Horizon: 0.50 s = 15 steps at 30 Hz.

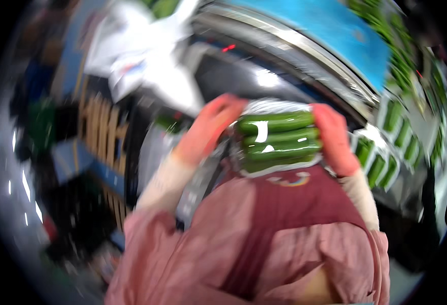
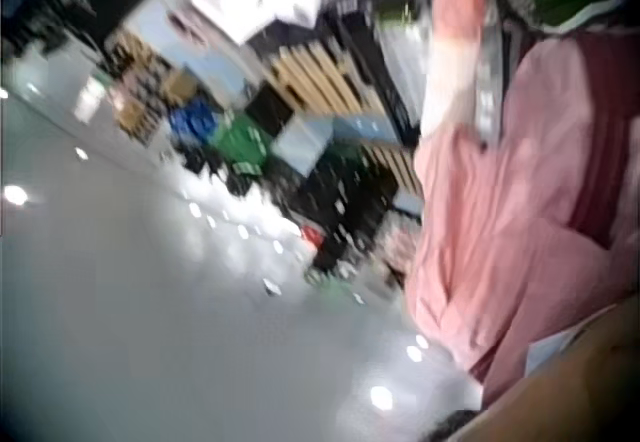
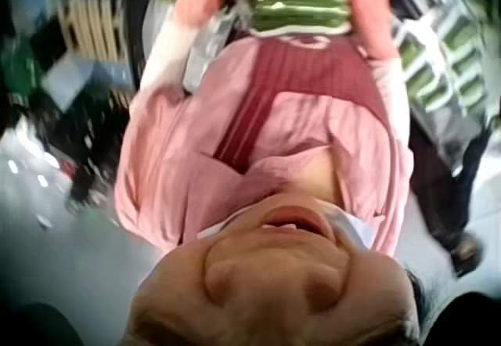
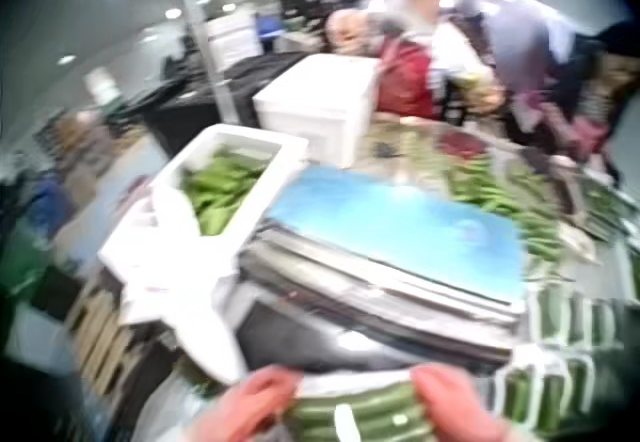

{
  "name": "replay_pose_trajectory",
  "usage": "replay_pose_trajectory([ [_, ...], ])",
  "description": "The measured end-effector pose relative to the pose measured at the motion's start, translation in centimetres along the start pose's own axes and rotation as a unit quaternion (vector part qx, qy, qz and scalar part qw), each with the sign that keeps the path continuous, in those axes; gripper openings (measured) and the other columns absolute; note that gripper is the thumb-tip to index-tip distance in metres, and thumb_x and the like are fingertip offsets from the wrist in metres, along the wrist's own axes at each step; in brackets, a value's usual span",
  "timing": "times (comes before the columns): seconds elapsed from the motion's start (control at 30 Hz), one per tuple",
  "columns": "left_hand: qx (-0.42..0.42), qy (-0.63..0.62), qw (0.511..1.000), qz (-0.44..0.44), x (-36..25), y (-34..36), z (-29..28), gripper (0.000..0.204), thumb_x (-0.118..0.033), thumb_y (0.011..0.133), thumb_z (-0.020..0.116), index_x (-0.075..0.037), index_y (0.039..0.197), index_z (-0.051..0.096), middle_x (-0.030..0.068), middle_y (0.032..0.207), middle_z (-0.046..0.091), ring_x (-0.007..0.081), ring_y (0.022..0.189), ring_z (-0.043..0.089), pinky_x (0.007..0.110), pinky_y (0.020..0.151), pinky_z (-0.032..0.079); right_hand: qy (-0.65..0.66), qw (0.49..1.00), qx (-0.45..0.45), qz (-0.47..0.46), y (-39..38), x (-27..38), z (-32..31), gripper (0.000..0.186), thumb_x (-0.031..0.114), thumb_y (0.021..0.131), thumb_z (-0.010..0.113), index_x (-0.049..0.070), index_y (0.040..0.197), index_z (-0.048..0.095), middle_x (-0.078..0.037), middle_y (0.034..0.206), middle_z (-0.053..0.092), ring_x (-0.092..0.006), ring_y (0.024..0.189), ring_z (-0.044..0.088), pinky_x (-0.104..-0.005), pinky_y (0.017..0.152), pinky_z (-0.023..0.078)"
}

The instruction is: The person places cucumbers into plastic bags on a conveyor belt, seals them using a vacuum sealer, and stacks the packaged units in a crate. The person also applies labels to the sealed packages.

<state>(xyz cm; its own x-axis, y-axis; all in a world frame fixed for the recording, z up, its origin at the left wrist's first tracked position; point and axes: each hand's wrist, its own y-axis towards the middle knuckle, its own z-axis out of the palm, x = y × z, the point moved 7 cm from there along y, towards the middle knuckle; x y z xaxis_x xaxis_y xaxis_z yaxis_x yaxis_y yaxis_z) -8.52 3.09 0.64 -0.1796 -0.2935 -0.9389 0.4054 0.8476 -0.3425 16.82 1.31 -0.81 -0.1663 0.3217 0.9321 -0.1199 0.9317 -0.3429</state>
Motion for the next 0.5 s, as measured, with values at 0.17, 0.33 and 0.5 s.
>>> replay_pose_trajectory([
  [0.17,0.205,0.127,0.970,0.029,-4.0,3.1,2.5,0.117,-0.029,0.063,0.094,-0.004,0.153,0.025,0.0138,0.133,0.057,0.0199,0.126,0.052,0.034,0.105,0.042,-0.045,0.988,0.145,-0.010,3.3,4.9,3.6,0.036,0.030,0.102,0.053,-0.003,0.110,0.065,-0.003,0.094,0.066,-0.0094,0.087,0.057,-0.0260,0.077,0.048],
  [0.33,0.153,0.023,0.987,0.042,-3.3,-0.3,0.0,0.107,-0.018,0.060,0.093,-0.003,0.148,0.035,0.0090,0.131,0.057,0.0177,0.121,0.054,0.032,0.106,0.041,-0.087,0.979,0.184,-0.009,4.0,7.5,8.0,0.033,0.026,0.102,0.053,-0.003,0.111,0.066,-0.006,0.094,0.068,-0.0121,0.086,0.059,-0.0288,0.076,0.048],
  [0.5,-0.095,-0.336,0.937,0.029,3.3,-8.5,-7.6,0.085,-0.014,0.069,0.073,-0.007,0.148,0.041,0.0077,0.125,0.060,0.0202,0.116,0.058,0.031,0.104,0.045,-0.027,0.981,0.023,-0.188,1.3,12.0,4.6,0.044,0.023,0.105,0.047,-0.004,0.140,0.049,-0.015,0.120,0.065,-0.0191,0.106,0.064,-0.0324,0.093,0.051],
])
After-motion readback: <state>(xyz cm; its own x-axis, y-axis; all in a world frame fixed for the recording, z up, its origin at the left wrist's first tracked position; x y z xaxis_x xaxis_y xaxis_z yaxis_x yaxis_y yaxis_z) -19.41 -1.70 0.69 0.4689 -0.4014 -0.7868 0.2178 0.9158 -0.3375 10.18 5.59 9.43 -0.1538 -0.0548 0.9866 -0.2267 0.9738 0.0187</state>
